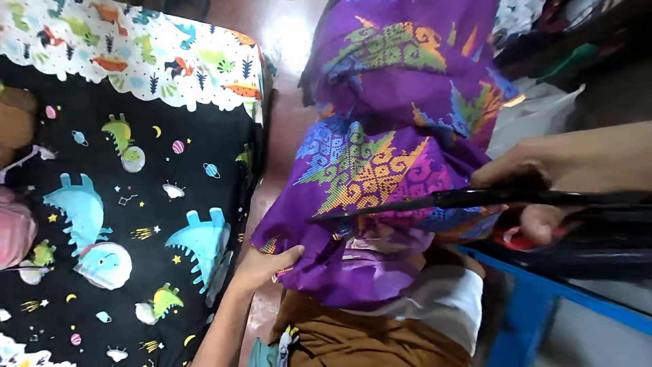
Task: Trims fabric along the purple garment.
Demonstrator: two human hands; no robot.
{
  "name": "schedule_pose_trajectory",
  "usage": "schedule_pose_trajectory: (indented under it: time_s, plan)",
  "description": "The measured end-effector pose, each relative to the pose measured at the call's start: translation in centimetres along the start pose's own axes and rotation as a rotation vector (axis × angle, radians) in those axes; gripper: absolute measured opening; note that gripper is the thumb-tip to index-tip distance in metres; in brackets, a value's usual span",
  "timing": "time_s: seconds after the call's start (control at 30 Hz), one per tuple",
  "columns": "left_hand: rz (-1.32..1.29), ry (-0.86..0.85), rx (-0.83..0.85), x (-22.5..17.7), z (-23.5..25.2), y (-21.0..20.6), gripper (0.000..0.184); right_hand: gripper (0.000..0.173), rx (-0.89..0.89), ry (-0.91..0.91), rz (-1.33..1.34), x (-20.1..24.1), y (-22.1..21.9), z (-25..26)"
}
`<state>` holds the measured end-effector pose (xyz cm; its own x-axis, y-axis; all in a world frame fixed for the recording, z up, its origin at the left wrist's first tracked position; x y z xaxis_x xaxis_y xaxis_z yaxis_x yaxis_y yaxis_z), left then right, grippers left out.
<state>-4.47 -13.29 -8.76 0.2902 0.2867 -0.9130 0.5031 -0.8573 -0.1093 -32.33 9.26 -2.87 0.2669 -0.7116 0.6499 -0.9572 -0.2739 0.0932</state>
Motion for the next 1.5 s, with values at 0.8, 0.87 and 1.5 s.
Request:
schedule_pose_trajectory:
  time_s: [0.8, 0.87, 1.5]
  plan:
    - [0.080, -0.083, -0.064, 0.7, -2.7, -2.4, 0.040, 0.064, -0.467, -0.070, 0.678, -3.4, -23.5, -1.5]
    - [-0.054, -0.068, -0.072, 1.2, -2.7, -2.4, 0.041, 0.062, -0.483, -0.065, 0.688, -3.7, -23.7, -1.5]
    - [-0.619, 0.373, -0.270, 5.2, 1.4, -3.3, 0.039, 0.072, -1.413, -0.163, 0.560, -6.4, -9.9, -1.9]
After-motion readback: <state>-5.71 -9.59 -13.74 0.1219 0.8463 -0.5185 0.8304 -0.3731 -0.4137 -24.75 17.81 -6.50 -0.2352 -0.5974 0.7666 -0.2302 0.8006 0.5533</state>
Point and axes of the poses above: each hand's wrist, its own z-axis towards the middle knuckle, its own y-axis out of the back of the hand, x = y × z, the point moved 8 cm from there along z, towards the middle knuckle, and after that the axes turned 7 degrees about -y, right-handed, at the moved point
